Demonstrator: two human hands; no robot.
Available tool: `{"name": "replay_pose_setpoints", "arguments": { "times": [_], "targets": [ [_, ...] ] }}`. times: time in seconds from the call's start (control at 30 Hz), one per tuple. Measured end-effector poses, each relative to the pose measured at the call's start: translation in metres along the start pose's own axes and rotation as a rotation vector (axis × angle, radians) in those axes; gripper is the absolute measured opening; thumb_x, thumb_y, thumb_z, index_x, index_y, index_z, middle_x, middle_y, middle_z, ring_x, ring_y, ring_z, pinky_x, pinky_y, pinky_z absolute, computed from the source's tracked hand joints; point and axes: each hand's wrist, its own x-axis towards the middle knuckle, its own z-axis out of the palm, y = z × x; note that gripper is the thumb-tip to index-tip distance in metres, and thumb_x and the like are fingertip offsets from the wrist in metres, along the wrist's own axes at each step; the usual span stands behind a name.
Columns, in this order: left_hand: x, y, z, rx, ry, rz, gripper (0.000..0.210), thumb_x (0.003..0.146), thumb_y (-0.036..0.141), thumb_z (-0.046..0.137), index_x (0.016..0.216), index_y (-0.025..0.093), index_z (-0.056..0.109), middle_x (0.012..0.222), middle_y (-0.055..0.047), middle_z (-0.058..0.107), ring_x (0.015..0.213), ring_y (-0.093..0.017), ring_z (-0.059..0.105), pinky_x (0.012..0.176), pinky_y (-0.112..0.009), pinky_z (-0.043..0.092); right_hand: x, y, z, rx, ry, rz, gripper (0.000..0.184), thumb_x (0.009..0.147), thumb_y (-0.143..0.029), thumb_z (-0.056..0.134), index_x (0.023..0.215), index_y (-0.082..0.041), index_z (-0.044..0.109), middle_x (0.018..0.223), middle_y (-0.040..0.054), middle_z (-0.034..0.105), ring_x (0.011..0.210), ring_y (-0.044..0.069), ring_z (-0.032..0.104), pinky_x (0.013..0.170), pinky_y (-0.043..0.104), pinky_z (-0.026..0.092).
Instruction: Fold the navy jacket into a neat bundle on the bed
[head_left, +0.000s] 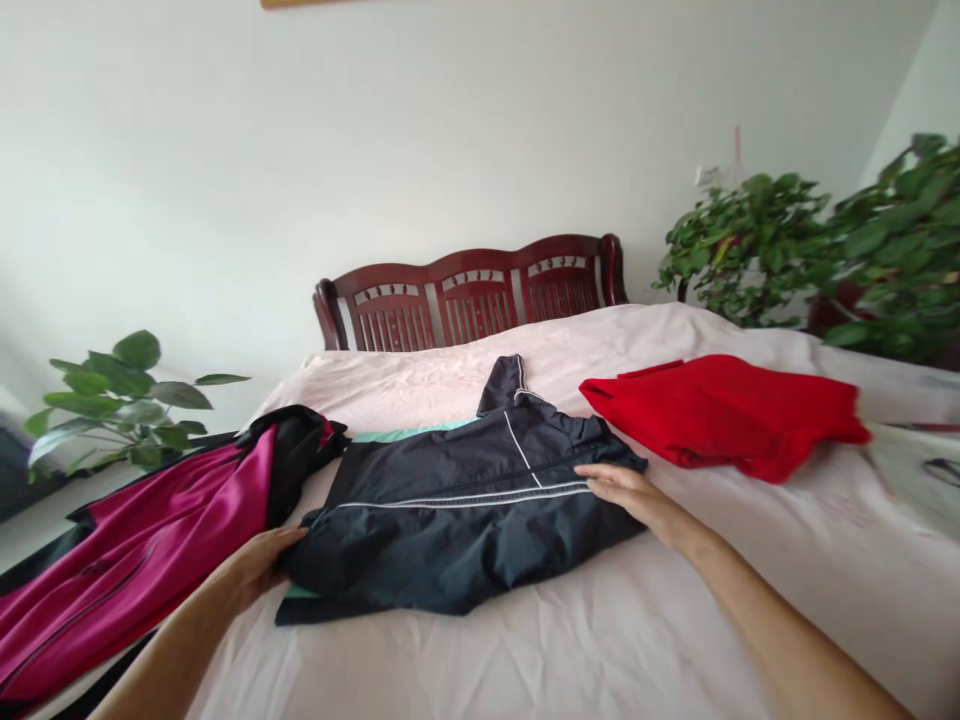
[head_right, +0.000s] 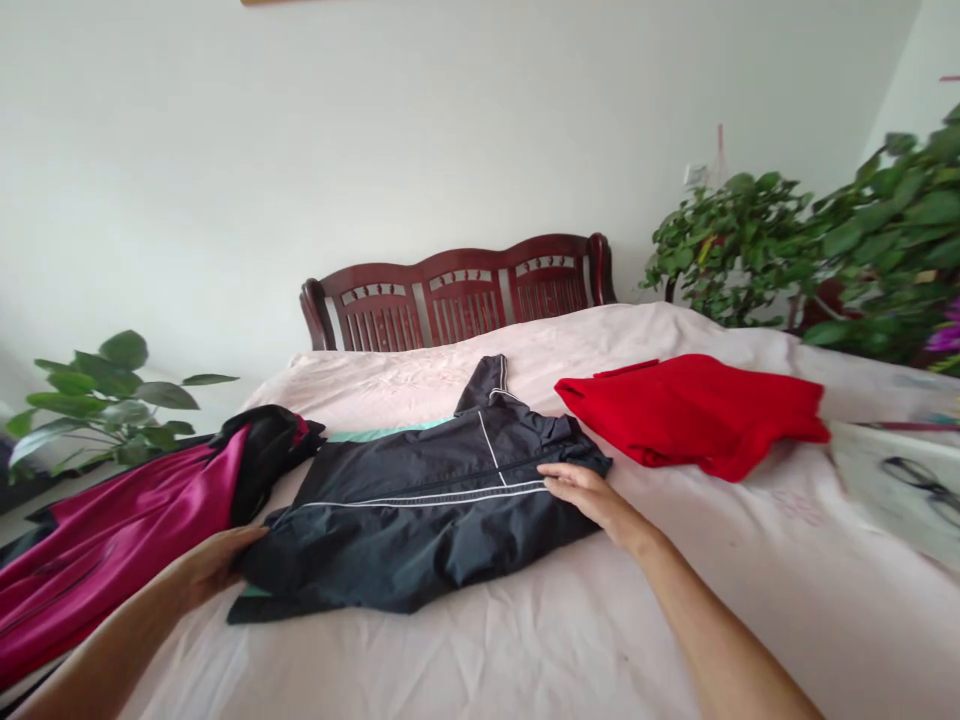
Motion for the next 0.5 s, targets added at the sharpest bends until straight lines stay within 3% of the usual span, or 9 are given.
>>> {"name": "replay_pose_setpoints", "arguments": {
  "times": [0.1,0.17,0.23,0.33,0.4,0.5],
  "targets": [
    [0.005,0.031,-0.003,-0.072,-0.052,-0.005,0.023,0.06,0.022,0.08,0.079,0.018,0.067,0.068,-0.001,0.074,0.06,-0.019,0.07,0.053,-0.025,0.057,0.002,-0.003,0.001,-0.035,-0.181,0.011,0.056,0.069,-0.044,0.075,0.119,-0.019,0.069,0.119,0.0095,0.072,0.11,0.029,0.065,0.095,0.039,0.049],
    [0.004,0.064,-0.002,-0.144,-0.032,0.141,0.026,0.063,0.02,0.079,0.085,0.018,0.065,0.069,0.003,0.073,0.064,-0.015,0.069,0.06,-0.023,0.056,0.003,-0.007,0.004,-0.123,-0.194,-0.002,0.038,0.066,-0.037,0.073,0.099,-0.018,0.072,0.097,0.0059,0.075,0.091,0.026,0.068,0.079,0.034,0.052],
    [0.0,0.102,-0.001,-0.212,0.011,0.354,0.027,0.064,0.021,0.078,0.087,0.019,0.064,0.072,0.004,0.073,0.069,-0.015,0.069,0.067,-0.024,0.056,0.003,-0.012,0.01,-0.265,-0.007,-0.056,0.021,0.07,-0.037,0.067,0.082,-0.02,0.068,0.079,0.0024,0.072,0.077,0.022,0.065,0.068,0.031,0.048],
    [-0.01,0.148,0.002,-0.276,0.043,0.649,0.03,0.065,0.028,0.082,0.085,0.026,0.059,0.095,0.006,0.075,0.096,-0.017,0.069,0.092,-0.026,0.052,-0.003,-0.015,0.019,-0.523,0.422,-0.243,0.014,0.079,-0.036,0.059,0.078,-0.022,0.061,0.079,0.0039,0.068,0.078,0.022,0.062,0.072,0.032,0.045],
    [-0.014,0.154,0.004,-0.25,0.041,0.727,0.034,0.064,0.035,0.083,0.083,0.026,0.056,0.113,0.005,0.073,0.114,-0.021,0.064,0.103,-0.03,0.047,-0.01,-0.013,0.023,-0.694,0.488,-0.382,0.006,0.081,-0.025,0.054,0.076,-0.023,0.057,0.08,0.005,0.066,0.08,0.021,0.06,0.076,0.033,0.042],
    [-0.014,0.118,0.001,-0.179,0.055,0.629,0.041,0.056,0.036,0.087,0.08,0.022,0.057,0.117,-0.001,0.073,0.121,-0.029,0.06,0.102,-0.036,0.049,-0.023,-0.005,0.027,-0.922,0.324,-0.502,0.014,0.074,-0.009,0.05,0.072,-0.023,0.052,0.076,0.004,0.062,0.075,0.019,0.056,0.073,0.032,0.037]
  ]
}}
